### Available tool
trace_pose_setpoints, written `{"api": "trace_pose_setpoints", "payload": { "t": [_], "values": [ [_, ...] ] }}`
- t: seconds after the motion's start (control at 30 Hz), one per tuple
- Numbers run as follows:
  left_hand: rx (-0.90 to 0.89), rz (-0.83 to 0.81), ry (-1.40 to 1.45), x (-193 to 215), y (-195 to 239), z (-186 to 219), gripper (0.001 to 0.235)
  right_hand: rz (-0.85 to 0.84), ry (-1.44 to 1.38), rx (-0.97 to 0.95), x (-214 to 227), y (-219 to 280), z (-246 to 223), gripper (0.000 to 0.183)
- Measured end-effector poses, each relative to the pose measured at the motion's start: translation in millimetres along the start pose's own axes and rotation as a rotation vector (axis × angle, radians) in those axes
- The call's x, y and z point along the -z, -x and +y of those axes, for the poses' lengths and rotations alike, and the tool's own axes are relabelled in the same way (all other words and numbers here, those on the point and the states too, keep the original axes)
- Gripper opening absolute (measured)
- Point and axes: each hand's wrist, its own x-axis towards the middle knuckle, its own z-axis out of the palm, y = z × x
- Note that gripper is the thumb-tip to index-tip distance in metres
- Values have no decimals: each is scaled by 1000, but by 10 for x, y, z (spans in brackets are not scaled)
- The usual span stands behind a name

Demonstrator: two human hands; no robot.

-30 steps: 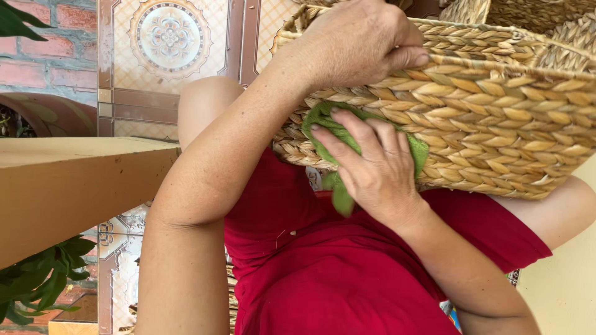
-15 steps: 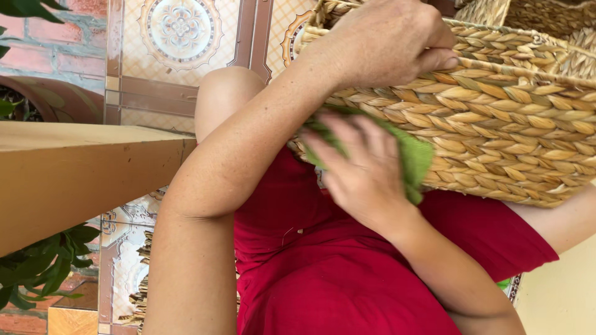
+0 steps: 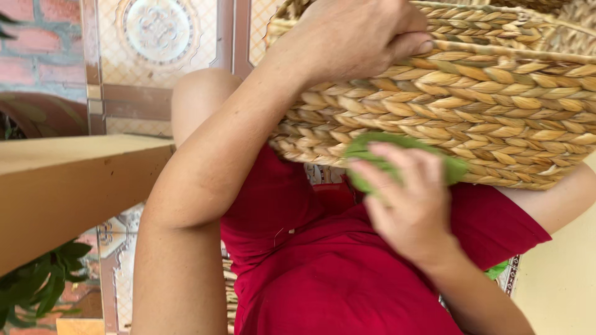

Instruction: The person wipes the exterior of a woven basket with a green cloth while sitting on the floor. They rotate the basket to clean different sides and then briefly pick up a pair of scissors before resuming the wiping action.

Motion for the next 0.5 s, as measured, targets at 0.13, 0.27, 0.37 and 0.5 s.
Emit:
{"api": "trace_pose_setpoints", "payload": {
  "t": [0.13, 0.27, 0.37, 0.5],
  "values": [
    [-40, 7, -33, 50, 34, 12, 26, 30, -74, 167, -443, -80, -52, 48],
    [-38, 12, -80, 81, 106, 14, 26, 141, 9, 98, -349, 251, 289, 36],
    [-32, -6, -82, 89, 90, 37, 25, 161, 56, -6, -118, 549, 587, 39],
    [5, -41, -77, 158, 109, 113, 24, 264, 82, -192, 69, 785, 838, 44]
  ]
}}
